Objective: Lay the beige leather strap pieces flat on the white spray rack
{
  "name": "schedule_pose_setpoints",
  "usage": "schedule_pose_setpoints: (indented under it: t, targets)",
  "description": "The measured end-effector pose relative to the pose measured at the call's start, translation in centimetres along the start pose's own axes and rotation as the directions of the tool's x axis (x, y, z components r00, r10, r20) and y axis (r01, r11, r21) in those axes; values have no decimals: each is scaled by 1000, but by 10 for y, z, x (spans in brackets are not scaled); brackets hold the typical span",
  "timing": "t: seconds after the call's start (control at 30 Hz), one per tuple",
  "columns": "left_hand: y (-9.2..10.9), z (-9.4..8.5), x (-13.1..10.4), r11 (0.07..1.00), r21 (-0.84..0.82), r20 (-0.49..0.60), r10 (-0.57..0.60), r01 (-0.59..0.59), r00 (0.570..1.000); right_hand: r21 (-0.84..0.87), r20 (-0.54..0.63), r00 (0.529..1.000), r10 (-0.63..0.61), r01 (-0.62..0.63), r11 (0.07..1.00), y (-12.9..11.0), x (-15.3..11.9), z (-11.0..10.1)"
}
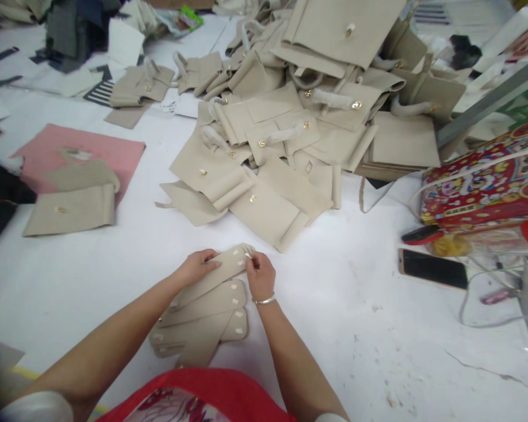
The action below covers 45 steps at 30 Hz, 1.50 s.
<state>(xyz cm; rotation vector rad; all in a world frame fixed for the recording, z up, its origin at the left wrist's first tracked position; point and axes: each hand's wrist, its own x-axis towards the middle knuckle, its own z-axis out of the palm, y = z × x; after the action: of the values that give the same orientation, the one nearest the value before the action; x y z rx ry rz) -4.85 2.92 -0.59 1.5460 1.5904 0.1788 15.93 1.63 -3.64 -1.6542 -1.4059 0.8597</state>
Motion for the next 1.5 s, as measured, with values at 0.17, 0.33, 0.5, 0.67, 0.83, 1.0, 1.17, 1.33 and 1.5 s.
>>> schedule_pose_setpoints:
  t: [0.17, 0.33, 0.5, 0.67, 0.83, 1.0, 1.17, 1.33, 1.5]
  targets:
    - [4, -1, 0, 1000, 30, -5, -8, 8, 1000, -134, 11, 976, -216, 215, 967, 2, -4, 5]
    - [7, -1, 2, 998, 46, -7, -30, 30, 1000, -188, 12, 962, -273, 270, 944, 3, -5, 8]
    - [8, -1, 3, 999, 37, -11, -38, 38, 999, -182, 26, 950, -311, 311, 933, 0, -4, 10]
    - [7, -1, 3, 999, 35, -21, -30, 31, 999, -223, 11, 952, -305, 300, 928, 1, -3, 13]
    - [7, -1, 2, 998, 43, -18, -42, 42, 999, -261, 2, 943, -334, 323, 910, 2, -3, 15]
    - [7, 0, 2, 998, 55, -22, -32, 33, 999, -285, -16, 952, -305, 288, 914, 3, -1, 16]
    - [6, 1, 3, 998, 57, -25, -30, 32, 999, -235, -59, 957, -283, 262, 936, 5, -2, 15]
    - [7, 1, 2, 998, 61, -30, -34, 36, 999, -248, -23, 943, -331, 315, 916, 3, -3, 14]
    - [7, 1, 3, 998, 54, -31, -33, 34, 999, -270, 12, 944, -329, 320, 908, 2, 0, 15]
